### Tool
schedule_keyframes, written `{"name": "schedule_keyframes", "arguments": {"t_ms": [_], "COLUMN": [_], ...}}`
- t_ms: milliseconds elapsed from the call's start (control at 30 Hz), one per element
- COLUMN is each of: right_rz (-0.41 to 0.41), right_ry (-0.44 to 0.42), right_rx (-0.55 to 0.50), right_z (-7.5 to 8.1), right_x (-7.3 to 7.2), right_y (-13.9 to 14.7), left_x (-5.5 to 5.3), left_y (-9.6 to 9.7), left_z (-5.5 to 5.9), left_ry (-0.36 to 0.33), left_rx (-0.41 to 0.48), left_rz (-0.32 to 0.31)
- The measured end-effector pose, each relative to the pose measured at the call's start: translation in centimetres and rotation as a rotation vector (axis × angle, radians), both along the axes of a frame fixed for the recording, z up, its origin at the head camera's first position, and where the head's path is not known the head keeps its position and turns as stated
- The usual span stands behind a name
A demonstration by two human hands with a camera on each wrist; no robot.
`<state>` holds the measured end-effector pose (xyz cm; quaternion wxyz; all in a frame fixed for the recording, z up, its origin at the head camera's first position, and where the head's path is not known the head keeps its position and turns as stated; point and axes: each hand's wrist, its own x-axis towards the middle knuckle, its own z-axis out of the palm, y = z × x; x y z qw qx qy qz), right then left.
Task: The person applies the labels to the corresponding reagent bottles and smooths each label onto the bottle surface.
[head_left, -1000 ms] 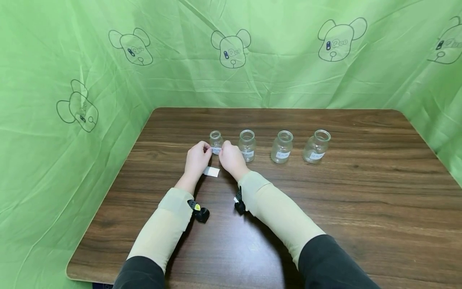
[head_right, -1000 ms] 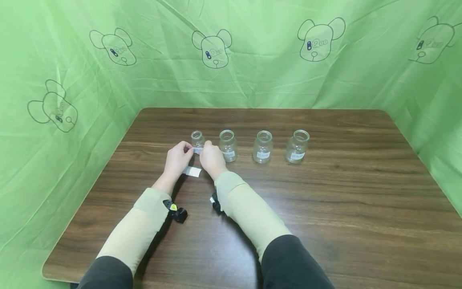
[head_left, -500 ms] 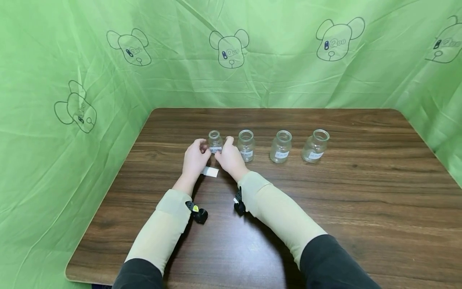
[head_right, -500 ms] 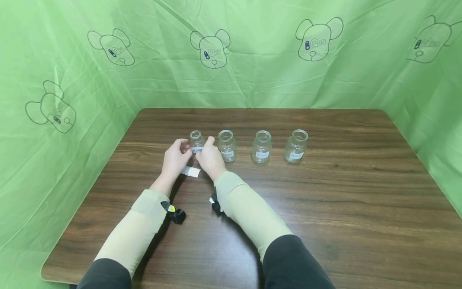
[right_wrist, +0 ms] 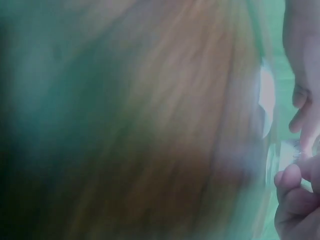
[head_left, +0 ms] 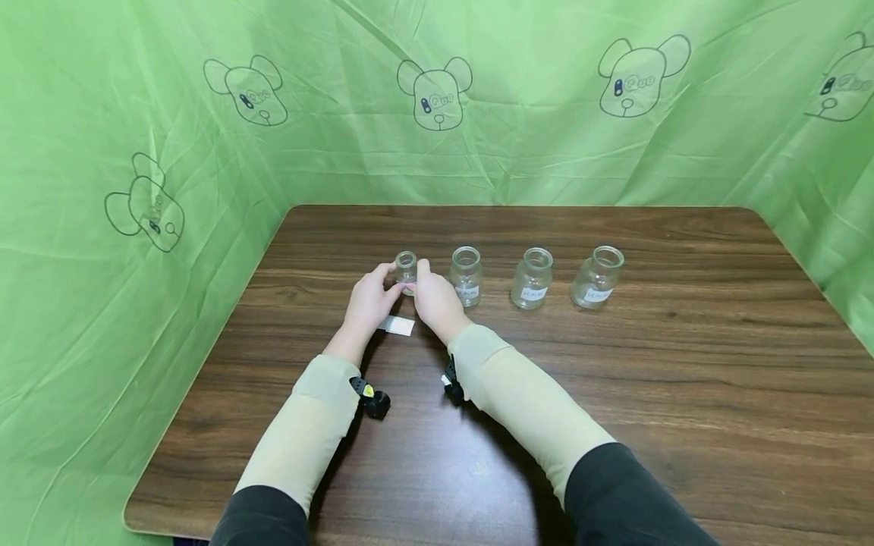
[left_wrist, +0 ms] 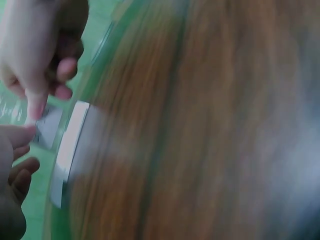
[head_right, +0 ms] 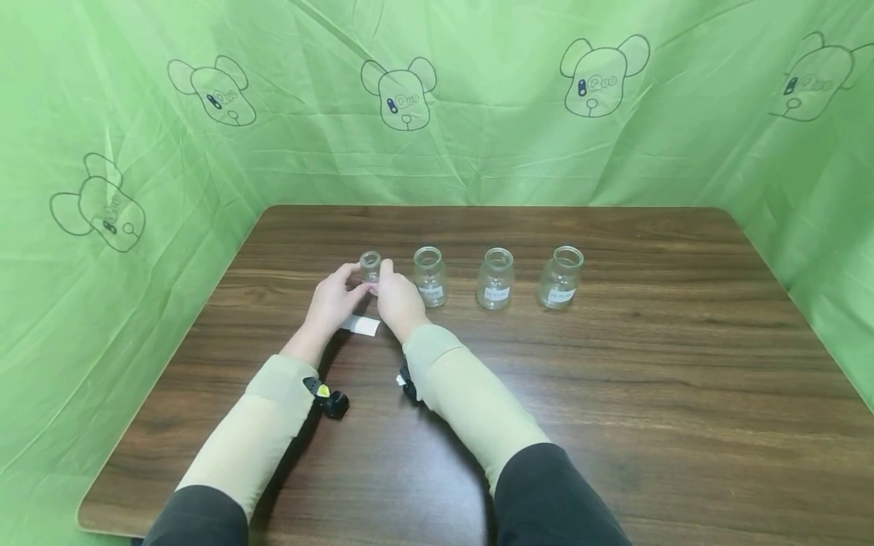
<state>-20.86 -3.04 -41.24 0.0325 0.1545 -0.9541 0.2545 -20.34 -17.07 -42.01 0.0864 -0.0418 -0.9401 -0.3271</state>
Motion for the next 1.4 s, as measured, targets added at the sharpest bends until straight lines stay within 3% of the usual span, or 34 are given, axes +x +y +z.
{"name": "schedule_keyframes", "arguments": {"t_ms": [400, 700, 1133, 1400], "right_rz": [0.059, 0.062, 0.065, 0.077], "right_ry": [0.040, 0.052, 0.103, 0.084], "right_rx": [0.077, 0.099, 0.094, 0.086], "right_z": [0.4, 0.4, -0.4, -0.8], "right_x": [0.1, 0.3, 0.5, 0.8], "right_y": [0.8, 1.0, 1.5, 1.3], "left_x": [-0.7, -0.6, -0.5, -0.1], "left_y": [-1.7, -1.8, -1.9, -1.9], "left_z": [0.0, -0.1, -0.9, -1.4], "left_ry": [0.081, 0.111, 0.098, -0.024], "left_rx": [-0.128, -0.155, -0.145, -0.052], "left_rz": [-0.123, -0.142, -0.127, -0.135]}}
